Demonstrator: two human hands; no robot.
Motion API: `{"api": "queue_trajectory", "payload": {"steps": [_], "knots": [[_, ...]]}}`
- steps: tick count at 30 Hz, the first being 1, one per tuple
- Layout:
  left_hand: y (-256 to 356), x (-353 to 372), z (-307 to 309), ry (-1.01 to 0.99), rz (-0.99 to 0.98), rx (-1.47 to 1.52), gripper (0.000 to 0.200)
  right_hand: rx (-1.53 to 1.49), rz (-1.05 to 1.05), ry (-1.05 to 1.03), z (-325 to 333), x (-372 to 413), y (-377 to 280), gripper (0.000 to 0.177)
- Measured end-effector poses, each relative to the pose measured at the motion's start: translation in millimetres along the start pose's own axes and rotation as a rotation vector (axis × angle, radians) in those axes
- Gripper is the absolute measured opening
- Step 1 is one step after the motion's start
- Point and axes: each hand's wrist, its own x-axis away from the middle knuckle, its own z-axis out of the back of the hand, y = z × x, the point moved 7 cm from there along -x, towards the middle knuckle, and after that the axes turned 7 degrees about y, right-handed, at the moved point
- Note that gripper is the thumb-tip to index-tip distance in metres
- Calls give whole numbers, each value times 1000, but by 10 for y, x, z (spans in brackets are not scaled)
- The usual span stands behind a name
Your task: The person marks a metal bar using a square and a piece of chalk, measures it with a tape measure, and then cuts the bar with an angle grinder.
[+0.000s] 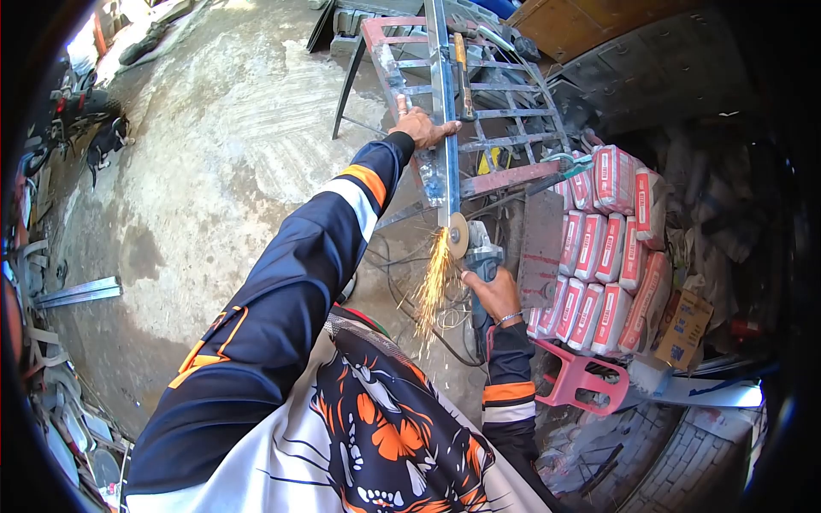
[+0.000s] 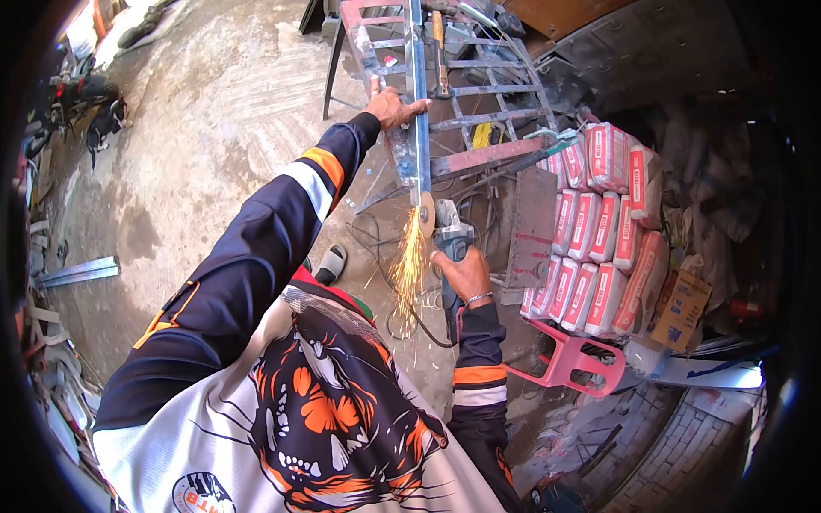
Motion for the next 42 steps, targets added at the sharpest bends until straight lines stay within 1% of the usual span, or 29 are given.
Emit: {"api": "queue_trajectory", "payload": {"steps": [3,4,5,9,11,12,14,17,18,20,21,23,25,27,29,31,32,35,37,42], "knots": [[-33,-18,-65,-9,-8,3,109,22,24,59,-52,-39,155,59],[-99,-121,-200,36,-92,-182,65,21,26,66,-47,-31,130,58],[-138,-201,-319,80,-176,-366,44,20,27,73,-36,-22,109,58],[-296,-368,-526,158,-196,-337,44,5,45,42,-20,0,-16,56],[-346,-455,-633,146,-201,-330,44,-15,-25,-42,-16,42,-94,54],[-314,-419,-579,146,-202,-330,44,-15,-25,-42,-45,31,-47,54],[-218,-294,-431,150,-207,-330,44,16,62,69,-65,-8,53,51],[-206,-259,-401,191,-211,-318,44,-40,50,38,-103,-30,106,49],[-202,-274,-406,191,-211,-317,44,-39,50,38,-56,-8,1,49],[-243,-314,-443,146,-176,-314,45,-140,34,72,94,47,-311,49],[-208,-268,-408,145,-177,-315,45,-142,33,73,85,25,-267,49],[-120,-160,-257,53,-127,-286,46,-44,58,72,88,-88,-191,48],[-66,-115,-193,48,-132,-262,46,-8,81,80,83,-21,-162,48],[-81,-110,-215,34,-129,-238,46,-48,49,31,-23,-7,-29,50],[-107,-144,-257,68,-95,-256,45,-68,-2,0,-59,55,42,51],[-134,-185,-264,83,-88,-268,45,-102,-24,74,-49,79,176,48],[-143,-182,-285,69,-122,-294,45,-106,-33,78,-51,92,247,48],[-95,-161,-274,49,-172,-342,43,-97,-18,67,16,120,184,47],[-133,-186,-301,55,-166,-342,43,-137,2,40,11,142,98,48],[-153,-239,-328,75,-169,-377,43,-126,36,55,-12,114,98,48]]}}
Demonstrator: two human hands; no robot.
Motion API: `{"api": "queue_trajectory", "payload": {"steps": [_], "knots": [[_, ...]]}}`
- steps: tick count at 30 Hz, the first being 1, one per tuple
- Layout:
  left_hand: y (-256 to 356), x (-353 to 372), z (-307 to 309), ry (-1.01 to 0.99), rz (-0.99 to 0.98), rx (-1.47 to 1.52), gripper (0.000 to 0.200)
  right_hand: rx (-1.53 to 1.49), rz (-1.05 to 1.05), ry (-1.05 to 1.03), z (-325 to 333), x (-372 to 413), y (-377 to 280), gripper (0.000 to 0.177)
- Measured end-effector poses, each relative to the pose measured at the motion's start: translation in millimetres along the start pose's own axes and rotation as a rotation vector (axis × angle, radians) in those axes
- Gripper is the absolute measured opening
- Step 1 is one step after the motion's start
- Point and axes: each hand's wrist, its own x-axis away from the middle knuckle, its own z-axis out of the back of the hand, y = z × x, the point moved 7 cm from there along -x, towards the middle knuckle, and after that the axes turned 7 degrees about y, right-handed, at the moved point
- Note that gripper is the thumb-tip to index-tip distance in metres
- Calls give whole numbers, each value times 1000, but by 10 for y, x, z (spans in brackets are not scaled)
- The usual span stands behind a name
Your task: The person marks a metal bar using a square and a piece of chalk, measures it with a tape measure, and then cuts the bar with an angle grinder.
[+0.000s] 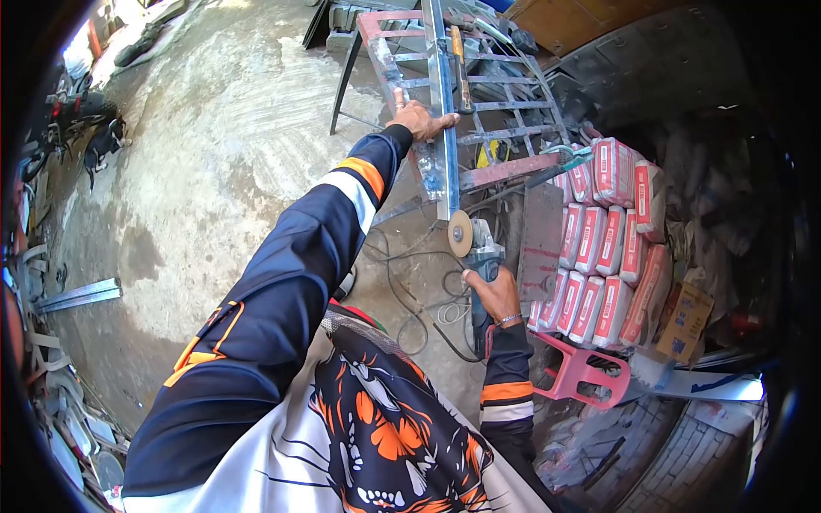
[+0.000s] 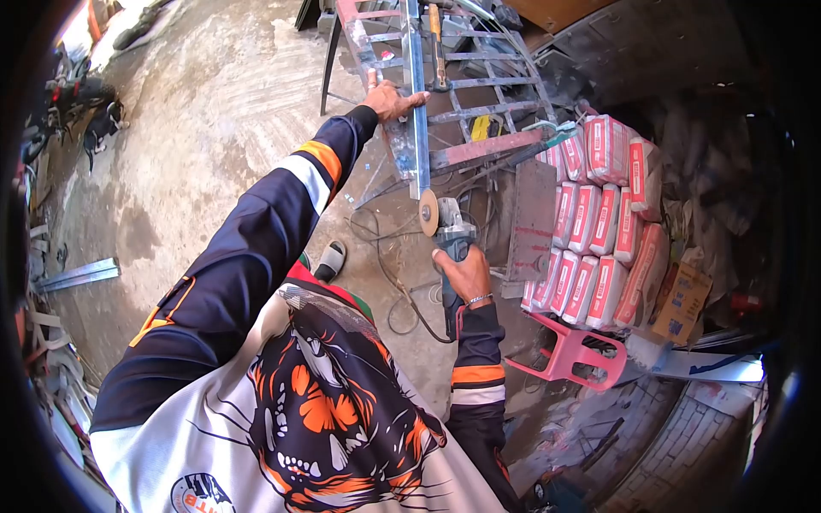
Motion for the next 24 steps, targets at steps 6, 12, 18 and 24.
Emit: {"api": "queue_trajectory", "payload": {"steps": [6,12,18,24], "knots": [[-29,-19,-76,33,-22,-28,44,-8,8,-9,0,-13,-21,50],[3,34,3,50,-30,1,44,41,-22,-2,-13,-74,58,49],[66,56,101,-11,4,77,44,-173,-93,42,57,31,153,40],[244,411,734,146,679,430,77,-319,-162,188,198,406,337,29]]}}
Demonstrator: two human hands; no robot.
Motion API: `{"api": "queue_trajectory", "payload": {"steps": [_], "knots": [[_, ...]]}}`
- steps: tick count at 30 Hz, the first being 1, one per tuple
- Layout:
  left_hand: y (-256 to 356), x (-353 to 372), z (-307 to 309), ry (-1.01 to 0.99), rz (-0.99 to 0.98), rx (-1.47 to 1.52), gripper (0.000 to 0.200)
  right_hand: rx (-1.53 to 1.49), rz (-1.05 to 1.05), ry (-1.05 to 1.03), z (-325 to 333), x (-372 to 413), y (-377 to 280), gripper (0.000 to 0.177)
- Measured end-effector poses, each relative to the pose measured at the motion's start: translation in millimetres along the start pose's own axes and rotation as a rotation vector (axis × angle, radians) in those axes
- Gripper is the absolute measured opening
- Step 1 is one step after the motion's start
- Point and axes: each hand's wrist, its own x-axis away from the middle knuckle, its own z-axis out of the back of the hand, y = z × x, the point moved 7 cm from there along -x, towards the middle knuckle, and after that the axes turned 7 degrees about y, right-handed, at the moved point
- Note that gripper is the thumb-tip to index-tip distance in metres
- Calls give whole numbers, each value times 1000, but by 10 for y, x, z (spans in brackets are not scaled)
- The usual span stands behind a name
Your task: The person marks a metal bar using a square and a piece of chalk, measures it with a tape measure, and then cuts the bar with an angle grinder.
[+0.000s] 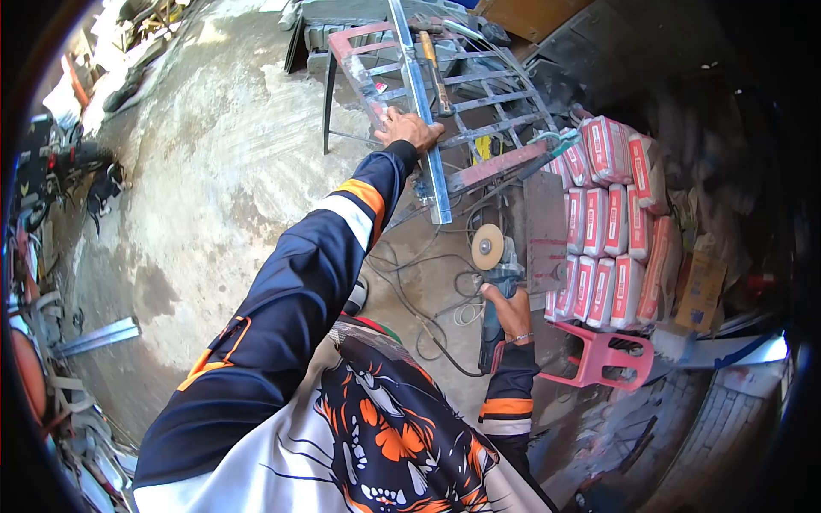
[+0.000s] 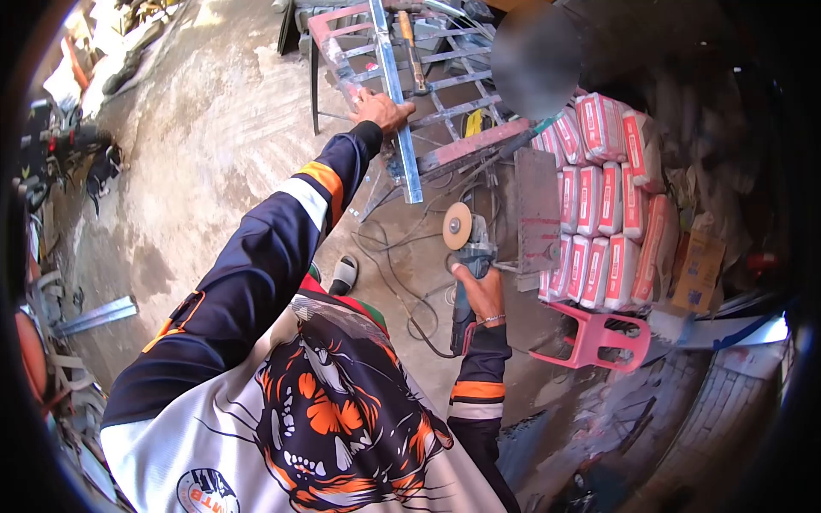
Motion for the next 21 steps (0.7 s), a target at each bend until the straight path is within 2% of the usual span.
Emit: {"api": "queue_trajectory", "payload": {"steps": [1,3,4,5,7,8,9,11,12,13,14,15,16,17,18,19,20,21], "knots": [[14,-25,3,-4,-17,-11,77,-16,-9,11,35,80,97,29],[81,-151,-35,-159,-146,-82,72,-126,-104,41,99,209,305,28],[43,-356,-200,-155,-219,-112,65,-147,-224,68,133,347,263,28],[-24,-502,-344,-182,-295,40,58,-163,-230,77,162,430,274,28],[-28,-462,-265,-259,-206,227,46,-222,-369,94,203,583,425,30],[-51,-338,-236,-351,-3,511,33,-269,-368,126,207,639,482,30],[-26,-300,-236,-354,-11,503,33,-281,-371,130,201,682,547,30],[-36,-267,-244,-385,98,739,24,-301,-409,131,219,773,755,34],[-51,-271,-269,-397,109,826,22,-236,-309,163,226,744,1052,36],[-52,-339,-322,-420,-195,624,14,-133,-253,233,277,830,920,42],[-15,-105,31,-207,68,645,11,-41,-185,302,330,895,616,48],[-357,-620,-864,-131,-295,630,17,-187,-285,227,268,931,586,56],[-241,-449,-622,-125,-83,811,27,-266,-265,241,230,916,659,49],[-169,-295,-356,-59,97,840,37,-293,-300,260,201,923,794,48],[-27,-122,-119,-70,168,903,41,-302,-319,254,176,909,914,43],[-92,-263,-397,-58,133,1066,45,-285,-363,234,154,924,962,40],[-50,-237,-318,28,63,1025,49,-262,-410,219,152,934,992,37],[-38,-274,-359,2,69,988,54,-278,-387,212,116,909,975,37]]}}
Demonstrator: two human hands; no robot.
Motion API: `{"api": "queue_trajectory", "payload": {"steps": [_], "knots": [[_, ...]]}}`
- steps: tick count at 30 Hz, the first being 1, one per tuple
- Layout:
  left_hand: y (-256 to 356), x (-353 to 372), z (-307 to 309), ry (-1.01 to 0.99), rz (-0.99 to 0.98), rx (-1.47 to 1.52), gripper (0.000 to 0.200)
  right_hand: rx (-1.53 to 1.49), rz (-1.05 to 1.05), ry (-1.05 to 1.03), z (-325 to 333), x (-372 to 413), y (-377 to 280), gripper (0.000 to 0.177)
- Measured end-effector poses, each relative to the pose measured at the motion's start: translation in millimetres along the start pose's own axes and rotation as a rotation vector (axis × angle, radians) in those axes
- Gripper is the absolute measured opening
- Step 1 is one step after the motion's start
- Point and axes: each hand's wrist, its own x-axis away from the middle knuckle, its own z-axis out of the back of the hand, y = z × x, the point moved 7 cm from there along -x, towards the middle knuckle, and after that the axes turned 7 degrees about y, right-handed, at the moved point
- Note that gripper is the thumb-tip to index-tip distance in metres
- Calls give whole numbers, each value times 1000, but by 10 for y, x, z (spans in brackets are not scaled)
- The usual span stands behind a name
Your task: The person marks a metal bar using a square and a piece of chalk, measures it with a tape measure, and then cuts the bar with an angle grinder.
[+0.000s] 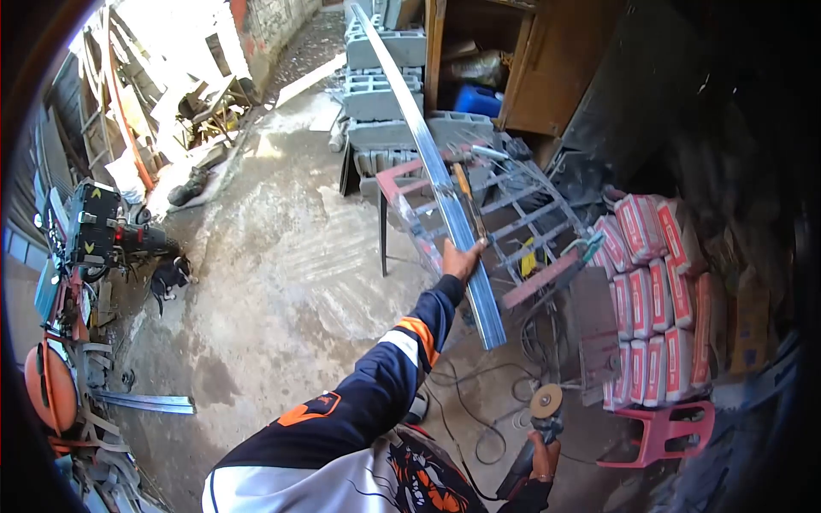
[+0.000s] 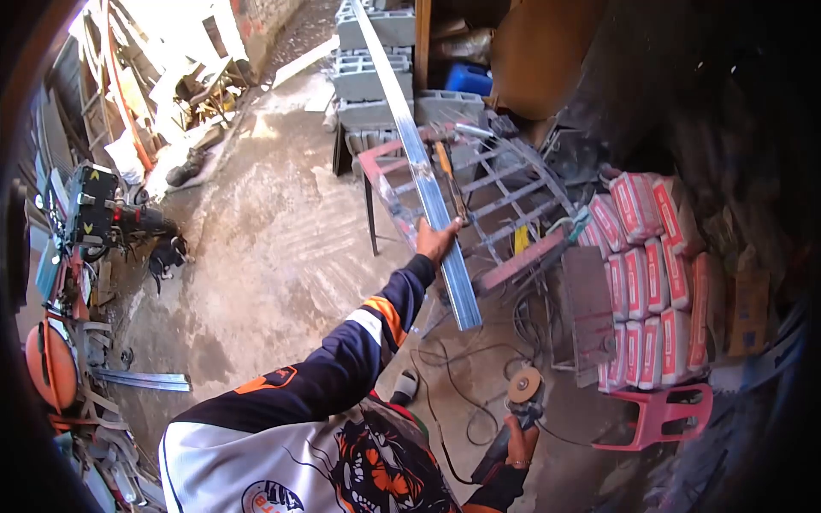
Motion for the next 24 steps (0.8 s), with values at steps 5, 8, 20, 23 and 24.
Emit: {"api": "queue_trajectory", "payload": {"steps": [5,8,20,23,24], "knots": [[181,29,10,-210,-9,101,34,-114,53,75,-28,-4,-57,31],[203,255,-53,-457,483,646,24,-127,59,68,-67,17,-95,34],[-491,-85,-110,-346,421,468,26,-54,64,-35,126,18,-177,33],[-191,4,0,-367,271,258,43,-24,78,-71,133,2,-151,33],[-248,-30,-28,-373,293,265,40,9,101,-97,117,-25,-186,33]]}}
